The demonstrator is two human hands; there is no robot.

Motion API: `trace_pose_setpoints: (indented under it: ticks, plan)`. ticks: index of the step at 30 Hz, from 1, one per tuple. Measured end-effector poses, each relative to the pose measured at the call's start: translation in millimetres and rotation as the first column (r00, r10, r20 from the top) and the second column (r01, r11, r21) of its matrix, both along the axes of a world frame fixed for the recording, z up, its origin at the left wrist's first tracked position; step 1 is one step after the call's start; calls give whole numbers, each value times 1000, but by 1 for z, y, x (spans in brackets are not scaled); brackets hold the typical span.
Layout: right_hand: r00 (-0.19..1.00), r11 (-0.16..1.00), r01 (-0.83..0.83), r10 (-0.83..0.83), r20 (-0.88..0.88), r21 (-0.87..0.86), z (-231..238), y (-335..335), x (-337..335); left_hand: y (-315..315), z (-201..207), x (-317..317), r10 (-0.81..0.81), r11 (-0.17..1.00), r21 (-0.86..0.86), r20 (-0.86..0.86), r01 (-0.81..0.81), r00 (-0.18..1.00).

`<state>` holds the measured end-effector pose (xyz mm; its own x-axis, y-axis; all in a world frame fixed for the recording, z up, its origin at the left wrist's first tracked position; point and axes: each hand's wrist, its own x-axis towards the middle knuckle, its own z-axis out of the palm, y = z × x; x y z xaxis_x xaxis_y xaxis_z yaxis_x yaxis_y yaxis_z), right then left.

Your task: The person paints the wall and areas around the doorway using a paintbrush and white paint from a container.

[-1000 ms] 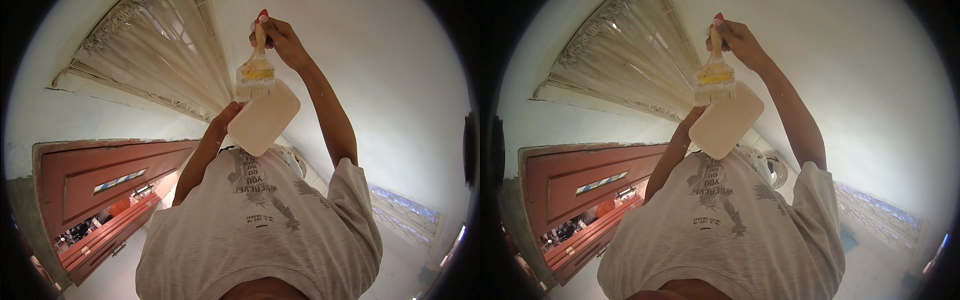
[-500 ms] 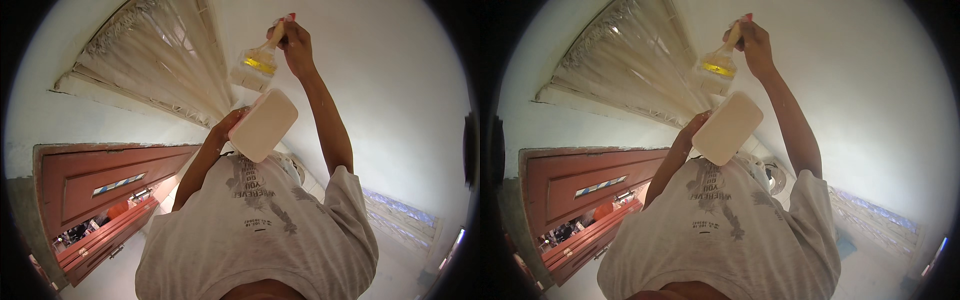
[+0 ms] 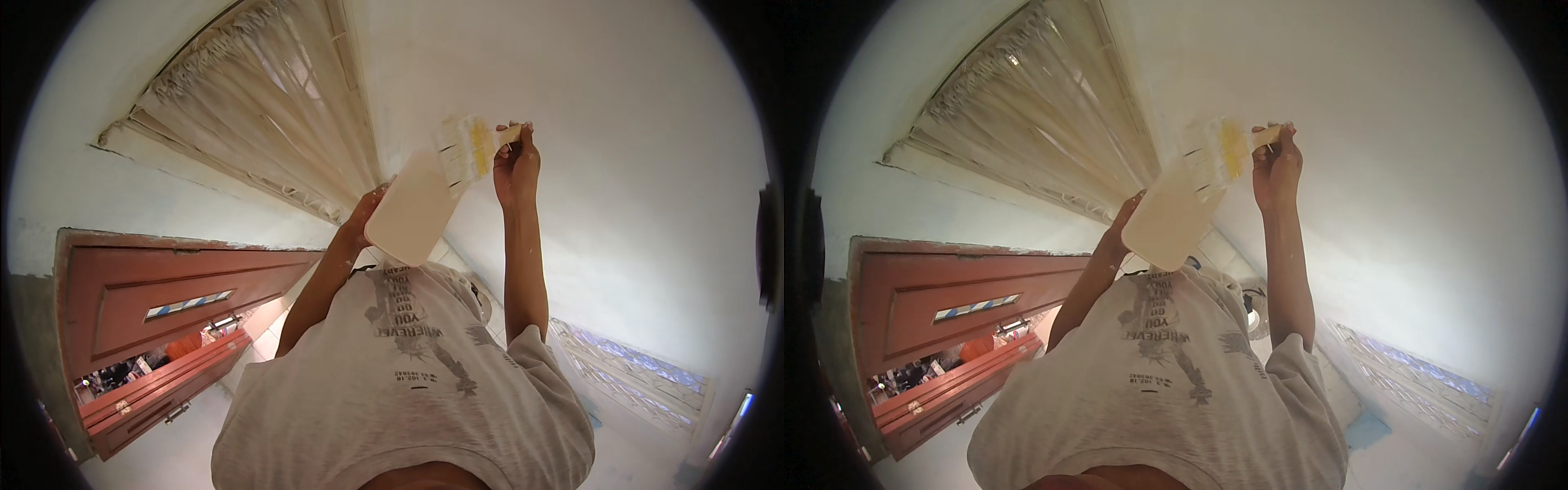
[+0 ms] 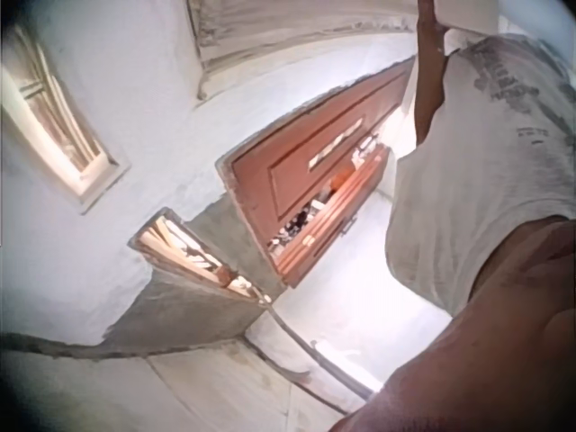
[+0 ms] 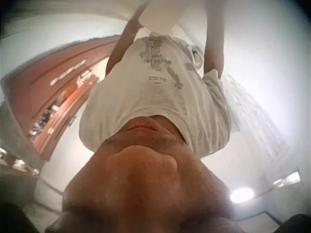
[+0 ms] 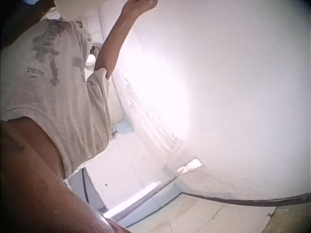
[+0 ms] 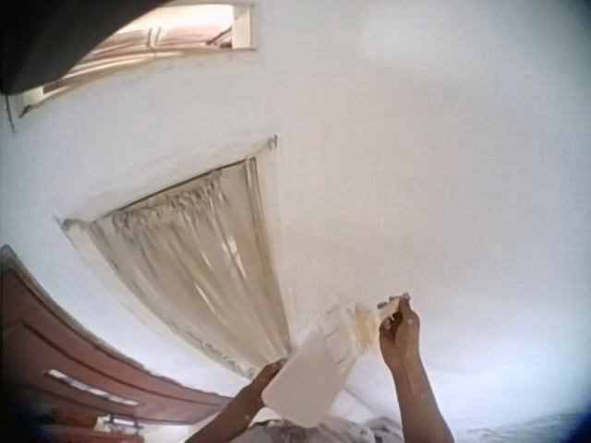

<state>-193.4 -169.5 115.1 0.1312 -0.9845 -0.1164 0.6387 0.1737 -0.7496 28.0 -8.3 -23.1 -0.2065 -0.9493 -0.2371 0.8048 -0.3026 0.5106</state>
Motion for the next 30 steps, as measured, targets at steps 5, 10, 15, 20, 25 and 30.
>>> trace_pose_setpoints:
  ticks: [5, 10, 15, 20, 25, 30]
  plan:
    - [974, 979, -97, 56, -219, -181, 25, 11, 8, -3, 6, -5, -40, 972, -225, 94, 61, 995]
    - [923, 929, -273, 180, -340, -249, 30, -1, 22, -7, 21, -13, -110, 992, -55, 123, 117, 986]
    - [878, 880, -388, 261, -401, -276, 33, -10, 43, -3, 16, -13, -211, 977, -46, -10, 210, 977]
    - [900, 891, -333, 204, -386, -307, 26, -22, 51, 7, 43, -29, -131, 991, 19, 203, 130, 970]
    - [906, 884, -343, 221, -361, -318, 25, -25, 53, 11, 19, -21, -145, 984, 142, 305, 106, 941]
    - [999, 986, -28, 34, 35, -166, 16, -23, 45, 23, 8, -22, -14, 974, 215, 386, -75, 922]
